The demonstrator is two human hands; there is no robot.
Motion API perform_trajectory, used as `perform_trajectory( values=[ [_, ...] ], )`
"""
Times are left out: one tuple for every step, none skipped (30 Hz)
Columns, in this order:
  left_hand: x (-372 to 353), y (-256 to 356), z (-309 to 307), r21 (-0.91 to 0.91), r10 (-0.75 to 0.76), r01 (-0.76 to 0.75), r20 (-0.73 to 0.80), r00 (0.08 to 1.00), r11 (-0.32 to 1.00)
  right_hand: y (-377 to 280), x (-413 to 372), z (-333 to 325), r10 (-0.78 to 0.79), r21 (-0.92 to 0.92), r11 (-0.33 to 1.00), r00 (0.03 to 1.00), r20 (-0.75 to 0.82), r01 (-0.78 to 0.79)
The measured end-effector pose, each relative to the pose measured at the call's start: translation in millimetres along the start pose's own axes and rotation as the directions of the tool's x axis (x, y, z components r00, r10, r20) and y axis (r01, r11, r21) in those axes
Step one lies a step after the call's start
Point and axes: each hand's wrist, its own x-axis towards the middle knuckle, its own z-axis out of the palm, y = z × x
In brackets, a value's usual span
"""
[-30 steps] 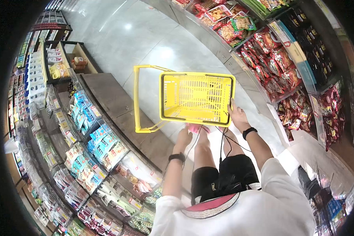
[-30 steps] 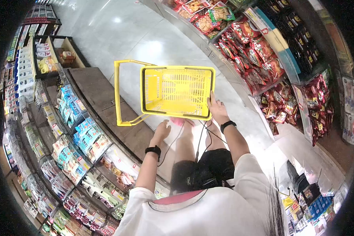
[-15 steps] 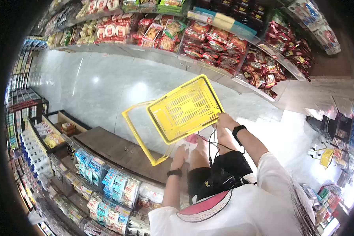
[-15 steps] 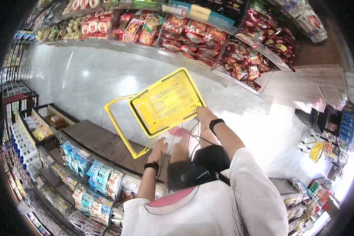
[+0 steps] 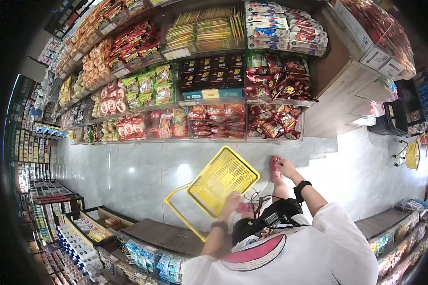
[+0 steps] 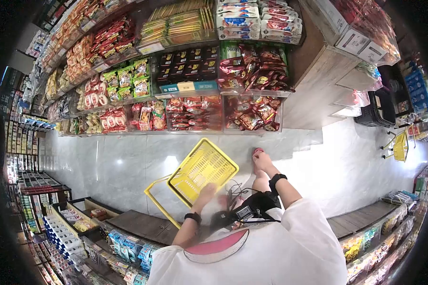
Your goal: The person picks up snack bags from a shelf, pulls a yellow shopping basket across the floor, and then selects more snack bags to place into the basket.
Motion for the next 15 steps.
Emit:
perform_trajectory(
  values=[
    [15, 18, 0, -0.064, 0.004, -0.005, -0.019, 1.000, 0.998, 2, 13, -8, -0.018, 0.038, 0.999, 1.000, -0.025, 0.019],
    [30, 36, 1, -0.128, 0.006, -0.011, -0.039, 0.999, 0.992, 3, 27, -16, -0.035, 0.074, 0.997, 0.998, -0.051, 0.038],
    [48, 53, 2, -0.194, 0.006, -0.018, -0.061, 0.998, 0.981, -25, 24, -45, 0.040, 0.202, 0.978, 0.999, 0.019, -0.043],
    [75, 54, 10, -0.232, 0.064, -0.080, -0.073, 0.995, 0.970, -15, 44, -49, 0.073, 0.376, 0.922, 0.995, 0.061, -0.091],
    [106, 54, 19, -0.271, 0.119, -0.139, -0.090, 0.989, 0.952, -4, 67, -51, 0.098, 0.531, 0.835, 0.989, 0.111, -0.142],
    [128, 55, 30, -0.311, 0.167, -0.192, -0.106, 0.980, 0.931, 7, 83, -54, 0.120, 0.664, 0.719, 0.978, 0.170, -0.203],
    [141, 89, 29, -0.305, 0.119, -0.154, -0.130, 0.984, 0.940, 4, 95, -66, 0.129, 0.724, 0.638, 0.963, 0.235, -0.262],
    [157, 127, 25, -0.297, 0.077, -0.120, -0.153, 0.985, 0.947, 4, 104, -69, 0.144, 0.744, 0.601, 0.955, 0.258, -0.292],
    [185, 129, 35, -0.249, 0.088, -0.142, -0.216, 0.972, 0.958, 4, 118, -71, 0.156, 0.763, 0.564, 0.948, 0.278, -0.317],
    [212, 129, 47, -0.206, 0.101, -0.163, -0.281, 0.954, 0.965, 11, 133, -75, 0.167, 0.775, 0.533, 0.940, 0.296, -0.339],
    [219, 168, 40, -0.150, 0.062, -0.105, -0.271, 0.961, 0.983, 53, 161, -56, 0.032, 0.867, 0.334, 0.923, 0.383, -0.370],
    [223, 206, 30, -0.094, 0.016, -0.042, -0.261, 0.965, 0.995, 88, 184, -42, -0.366, 0.856, -0.086, 0.815, 0.450, -0.511],
    [242, 211, 35, -0.035, 0.024, -0.036, -0.302, 0.953, 0.999, 73, 182, -51, -0.150, 0.882, 0.119, 0.870, 0.470, -0.456],
    [259, 208, 42, 0.029, 0.035, -0.027, -0.340, 0.940, 0.999, 55, 179, -57, 0.060, 0.846, 0.327, 0.903, 0.426, -0.421],
    [269, 206, 49, 0.097, 0.050, -0.015, -0.372, 0.927, 0.995, 66, 186, -49, -0.052, 0.825, 0.494, 0.938, 0.343, -0.275]
  ],
)
